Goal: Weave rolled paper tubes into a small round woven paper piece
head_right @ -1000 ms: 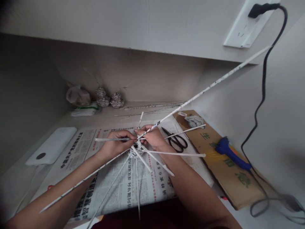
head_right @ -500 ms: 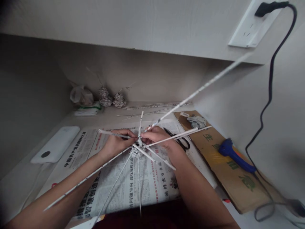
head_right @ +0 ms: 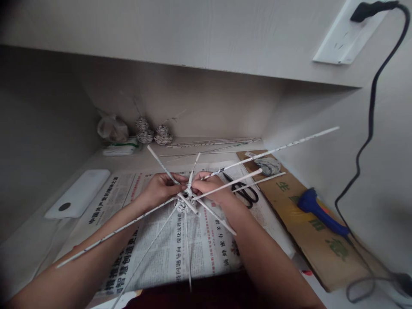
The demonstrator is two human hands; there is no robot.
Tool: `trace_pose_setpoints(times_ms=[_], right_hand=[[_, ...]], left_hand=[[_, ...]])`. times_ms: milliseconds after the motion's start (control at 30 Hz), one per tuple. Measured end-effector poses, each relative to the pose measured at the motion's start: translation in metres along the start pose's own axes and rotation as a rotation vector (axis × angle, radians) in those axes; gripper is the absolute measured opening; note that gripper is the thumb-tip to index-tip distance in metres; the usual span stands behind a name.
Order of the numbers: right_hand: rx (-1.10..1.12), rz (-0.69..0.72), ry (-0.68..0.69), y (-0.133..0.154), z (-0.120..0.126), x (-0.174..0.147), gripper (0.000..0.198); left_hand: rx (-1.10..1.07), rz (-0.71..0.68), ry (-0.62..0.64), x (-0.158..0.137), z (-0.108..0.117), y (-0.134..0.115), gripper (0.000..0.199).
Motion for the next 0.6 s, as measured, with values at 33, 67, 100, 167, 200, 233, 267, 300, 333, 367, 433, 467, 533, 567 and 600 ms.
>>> trace_pose_setpoints(times_ms=[33, 67, 100, 167, 200, 233, 267, 300, 333, 367, 433, 467, 533, 567, 600], right_hand=[[-0.036, -0.008, -0.008, 0.002, -0.001, -0.002, 0.004], [-0.074, -0.02, -0.022, 0.003, -0.003, -0.004, 0.002], [-0.11, -0.028, -0.044, 0.004, -0.004, -0.005, 0.002], [-0.148, 0.005, -0.101, 0.005, -0.006, -0.006, 0.004], [-0.146, 0.041, -0.125, 0.004, -0.006, -0.007, 0.005], [-0.135, 0.084, -0.141, 0.003, -0.007, -0.007, 0.007], [-0.124, 0.125, -0.142, 0.002, -0.007, -0.008, 0.009], [-0.116, 0.161, -0.133, 0.001, -0.008, -0.009, 0.01], [-0.116, 0.186, -0.121, -0.001, -0.008, -0.011, 0.011], [-0.123, 0.201, -0.114, -0.001, -0.008, -0.013, 0.01], [-0.151, 0.224, -0.097, -0.001, -0.008, -0.018, 0.008], [-0.17, 0.236, -0.094, 0.0, -0.008, -0.02, 0.006], [-0.214, 0.269, -0.079, 0.002, -0.009, -0.023, 0.004], [-0.229, 0.29, -0.068, 0.002, -0.009, -0.023, 0.004], [-0.236, 0.309, -0.059, 0.002, -0.01, -0.023, 0.005]], left_hand=[[-0.037, 0.031, 0.009, 0.001, 0.001, 0.002, 0.036], [-0.067, 0.055, 0.013, 0.002, 0.001, 0.003, 0.036], [-0.091, 0.071, 0.012, 0.002, 0.002, 0.004, 0.036], [-0.121, 0.086, 0.001, 0.003, 0.004, 0.004, 0.036], [-0.128, 0.09, -0.004, 0.003, 0.004, 0.004, 0.035], [-0.129, 0.095, -0.005, 0.003, 0.004, 0.004, 0.035], [-0.127, 0.099, -0.003, 0.002, 0.004, 0.003, 0.034], [-0.125, 0.101, 0.002, 0.002, 0.004, 0.003, 0.034], [-0.126, 0.103, 0.009, 0.002, 0.004, 0.003, 0.034], [-0.128, 0.107, 0.014, 0.002, 0.003, 0.003, 0.033], [-0.141, 0.124, 0.024, 0.002, 0.003, 0.004, 0.033], [-0.154, 0.134, 0.028, 0.002, 0.002, 0.005, 0.033], [-0.19, 0.145, 0.043, 0.002, 0.002, 0.006, 0.034], [-0.209, 0.144, 0.055, 0.002, 0.002, 0.006, 0.034], [-0.223, 0.143, 0.07, 0.002, 0.002, 0.005, 0.034]])
Point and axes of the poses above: each hand's wrist, its own x-axis towards the middle knuckle, its own z-axis out of the back of the hand, y = z × x, the point moved 3 cm from there along x, towards the middle knuckle, and after that the axes turned 12 degrees about y, right-handed, at the moved point
